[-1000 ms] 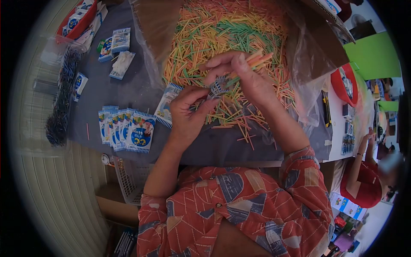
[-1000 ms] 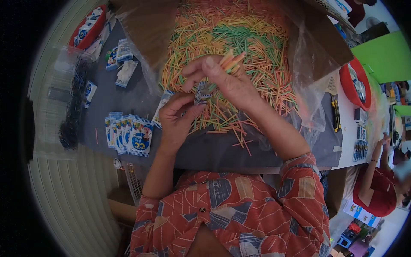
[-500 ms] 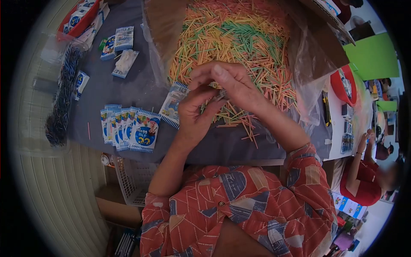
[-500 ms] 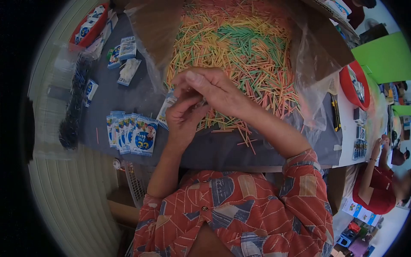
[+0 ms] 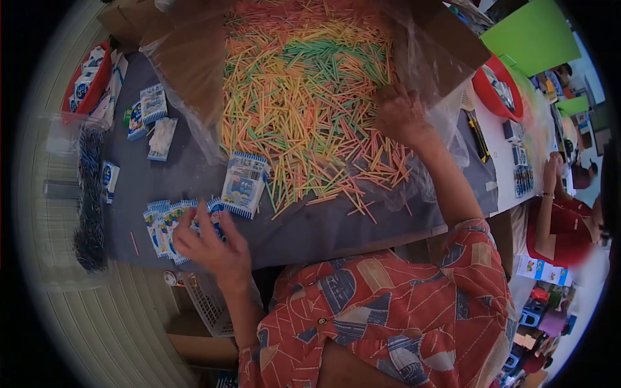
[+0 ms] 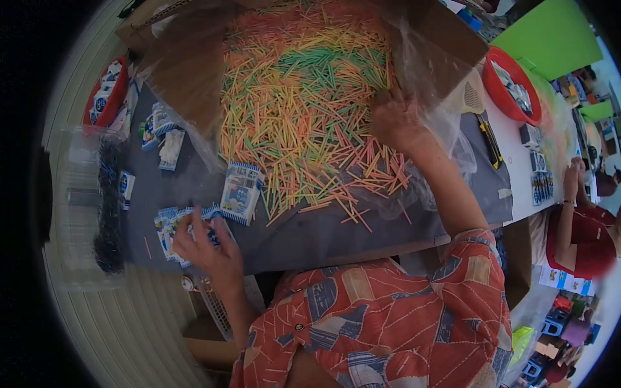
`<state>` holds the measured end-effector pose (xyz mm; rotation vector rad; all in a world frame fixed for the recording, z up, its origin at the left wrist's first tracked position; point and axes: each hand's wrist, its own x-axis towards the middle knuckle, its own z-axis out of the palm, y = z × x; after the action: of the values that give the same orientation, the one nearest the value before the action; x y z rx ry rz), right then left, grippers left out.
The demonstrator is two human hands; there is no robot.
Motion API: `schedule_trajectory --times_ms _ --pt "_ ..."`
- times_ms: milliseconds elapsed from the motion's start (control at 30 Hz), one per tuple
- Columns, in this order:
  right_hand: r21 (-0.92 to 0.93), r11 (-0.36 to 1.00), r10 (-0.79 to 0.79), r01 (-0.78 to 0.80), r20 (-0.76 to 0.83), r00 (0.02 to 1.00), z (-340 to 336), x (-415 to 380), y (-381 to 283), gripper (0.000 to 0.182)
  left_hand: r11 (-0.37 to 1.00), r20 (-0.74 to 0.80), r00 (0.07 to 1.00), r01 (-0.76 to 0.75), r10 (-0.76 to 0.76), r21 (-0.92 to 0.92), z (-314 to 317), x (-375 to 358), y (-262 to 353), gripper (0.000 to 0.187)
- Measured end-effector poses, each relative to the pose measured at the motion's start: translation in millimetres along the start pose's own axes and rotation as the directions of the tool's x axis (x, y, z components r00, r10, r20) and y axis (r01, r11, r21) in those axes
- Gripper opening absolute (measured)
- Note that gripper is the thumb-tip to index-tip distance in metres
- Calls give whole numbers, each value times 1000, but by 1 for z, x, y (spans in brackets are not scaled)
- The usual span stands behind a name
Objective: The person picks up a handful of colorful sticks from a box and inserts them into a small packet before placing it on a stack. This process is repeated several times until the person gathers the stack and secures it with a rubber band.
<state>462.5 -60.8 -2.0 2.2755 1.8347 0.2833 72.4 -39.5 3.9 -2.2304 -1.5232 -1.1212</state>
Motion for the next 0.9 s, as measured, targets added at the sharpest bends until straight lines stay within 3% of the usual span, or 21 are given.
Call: schedule_trajectory --times_ms 33,67,167,300,433,500,533,567,600,633,667,700,733,767,800,833,900 --pt "-2 1000 -3 3 7 1000 2 2 -3 36 992 142 987 -62 78 -112 4 6 14 33" --pt "-80 996 -32 25 -81 996 3 7 -11 33 968 269 948 -108 169 -227 8 12 23 36" --pt "-192 980 -93 52 -214 972 14 23 -9 26 974 407 886 -178 220 -140 48 5 31 38" --pt "-164 983 -139 85 -357 924 38 32 5 25 978 447 870 -167 207 -128 53 -3 28 33" --pt "-171 984 -130 56 -459 879 42 34 8 28 963 335 909 -197 249 -183 52 -2 23 29" --pt "12 1000 30 -27 -356 934 30 30 11 31 953 315 915 -179 252 -243 53 -1 15 27" --pt "16 999 31 -27 -352 936 25 30 13 31 942 291 936 -99 197 -321 55 -1 9 27" --pt "149 989 54 -4 -329 943 21 31 15 31 918 270 953 -20 137 -396 57 0 6 28" --pt "278 960 70 19 -304 950 18 33 17 31 920 273 953 -18 134 -391 58 1 5 28" --pt "283 959 63 26 -304 951 18 35 18 31 919 276 955 9 109 -393 57 3 3 30" --pt "626 779 140 44 -241 961 18 37 19 31 918 277 957 32 86 -396 56 6 2 32" --pt "874 484 187 43 -151 971 17 39 20 31 919 277 957 33 84 -392 53 8 8 32" --pt "874 485 186 45 -153 971 15 40 19 31 971 322 936 -71 143 -227 50 9 21 35" --pt "975 219 179 -30 -10 984 11 42 17 27 982 375 907 -182 191 -60 48 11 29 37" --pt "991 -59 132 -117 124 983 7 42 15 23 982 371 909 -179 189 -62 48 12 29 37" --pt "992 -55 131 -115 121 984 4 42 9 23 978 418 884 -202 208 -59 49 13 29 40" --pt "756 -650 49 -81 148 988 -3 41 -8 11 973 461 859 -222 223 -56 50 14 22 43"
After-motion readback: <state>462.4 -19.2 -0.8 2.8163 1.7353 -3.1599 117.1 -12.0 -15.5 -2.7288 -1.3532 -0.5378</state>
